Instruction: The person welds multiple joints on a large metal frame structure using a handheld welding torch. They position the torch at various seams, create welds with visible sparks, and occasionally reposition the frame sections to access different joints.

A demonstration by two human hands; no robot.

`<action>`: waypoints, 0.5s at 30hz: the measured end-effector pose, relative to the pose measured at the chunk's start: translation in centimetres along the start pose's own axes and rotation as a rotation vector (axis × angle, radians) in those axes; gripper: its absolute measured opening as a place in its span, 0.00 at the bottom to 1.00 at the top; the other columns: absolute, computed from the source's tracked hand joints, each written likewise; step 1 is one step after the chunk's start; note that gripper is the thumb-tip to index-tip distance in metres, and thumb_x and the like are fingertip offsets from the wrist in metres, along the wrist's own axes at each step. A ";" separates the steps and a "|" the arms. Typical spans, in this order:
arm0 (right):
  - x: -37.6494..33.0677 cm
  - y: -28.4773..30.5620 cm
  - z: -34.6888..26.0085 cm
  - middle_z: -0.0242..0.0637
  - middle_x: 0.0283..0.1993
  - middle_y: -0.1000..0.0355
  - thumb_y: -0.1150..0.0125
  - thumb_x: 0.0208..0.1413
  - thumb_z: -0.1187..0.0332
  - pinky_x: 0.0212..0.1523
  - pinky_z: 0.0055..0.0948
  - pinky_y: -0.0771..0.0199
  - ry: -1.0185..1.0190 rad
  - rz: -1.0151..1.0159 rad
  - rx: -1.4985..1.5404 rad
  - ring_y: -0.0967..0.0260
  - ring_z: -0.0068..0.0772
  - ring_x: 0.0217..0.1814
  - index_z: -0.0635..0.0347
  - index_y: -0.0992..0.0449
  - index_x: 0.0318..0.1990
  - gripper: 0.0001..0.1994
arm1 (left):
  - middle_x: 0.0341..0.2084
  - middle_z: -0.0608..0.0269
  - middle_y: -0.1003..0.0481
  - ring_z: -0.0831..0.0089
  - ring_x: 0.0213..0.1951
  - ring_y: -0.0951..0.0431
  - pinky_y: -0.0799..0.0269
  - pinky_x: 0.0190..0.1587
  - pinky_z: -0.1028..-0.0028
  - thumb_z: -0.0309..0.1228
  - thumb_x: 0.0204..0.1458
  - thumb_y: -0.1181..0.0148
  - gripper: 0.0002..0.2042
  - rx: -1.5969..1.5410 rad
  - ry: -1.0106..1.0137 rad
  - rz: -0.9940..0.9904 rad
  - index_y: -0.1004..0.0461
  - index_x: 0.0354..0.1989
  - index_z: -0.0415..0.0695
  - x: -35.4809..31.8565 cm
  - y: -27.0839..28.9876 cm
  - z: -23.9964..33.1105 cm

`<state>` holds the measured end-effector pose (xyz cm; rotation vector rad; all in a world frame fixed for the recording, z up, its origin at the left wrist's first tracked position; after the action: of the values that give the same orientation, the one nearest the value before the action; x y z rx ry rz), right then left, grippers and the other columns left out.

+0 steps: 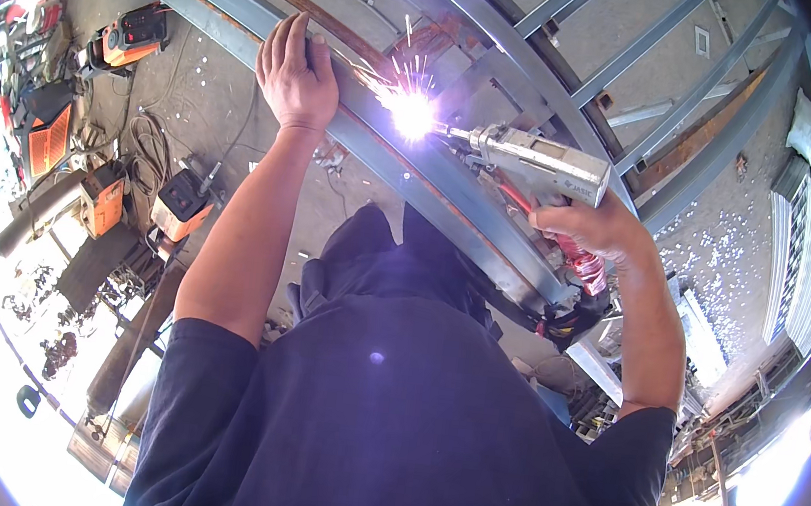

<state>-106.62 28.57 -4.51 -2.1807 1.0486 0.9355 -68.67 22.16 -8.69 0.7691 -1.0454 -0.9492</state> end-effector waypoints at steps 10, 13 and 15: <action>-0.5 0.3 0.2 0.42 0.64 0.27 0.28 0.51 0.70 0.59 0.33 0.23 -0.075 0.007 -0.091 0.28 0.32 0.61 0.62 0.34 0.71 0.38 | 0.61 0.59 0.24 0.57 0.65 0.29 0.42 0.72 0.55 0.40 0.66 0.45 0.20 0.005 -0.005 0.001 0.26 0.63 0.49 0.0 -0.1 -0.3; -0.4 0.4 0.6 0.42 0.64 0.27 0.28 0.51 0.69 0.59 0.33 0.23 -0.071 -0.012 -0.078 0.28 0.33 0.61 0.61 0.34 0.71 0.38 | 0.61 0.60 0.24 0.57 0.66 0.29 0.43 0.72 0.55 0.40 0.66 0.45 0.20 0.013 -0.004 -0.002 0.25 0.63 0.49 -0.1 -0.1 -0.2; -0.4 0.5 0.7 0.42 0.63 0.26 0.28 0.51 0.69 0.59 0.33 0.22 -0.042 0.002 -0.117 0.28 0.32 0.60 0.61 0.34 0.71 0.38 | 0.61 0.60 0.24 0.57 0.66 0.29 0.42 0.72 0.55 0.40 0.66 0.45 0.20 0.014 -0.004 0.002 0.26 0.64 0.49 -0.1 -0.1 -0.3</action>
<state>-107.42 28.95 -4.72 -2.2442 0.9985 1.0633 -68.46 22.20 -8.91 0.7775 -1.0568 -0.9427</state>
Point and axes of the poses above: each hand's wrist, its own x-axis towards the middle knuckle, its own y-axis out of the back of the hand, z = x × y, the point moved 7 cm from there along x, towards the middle knuckle
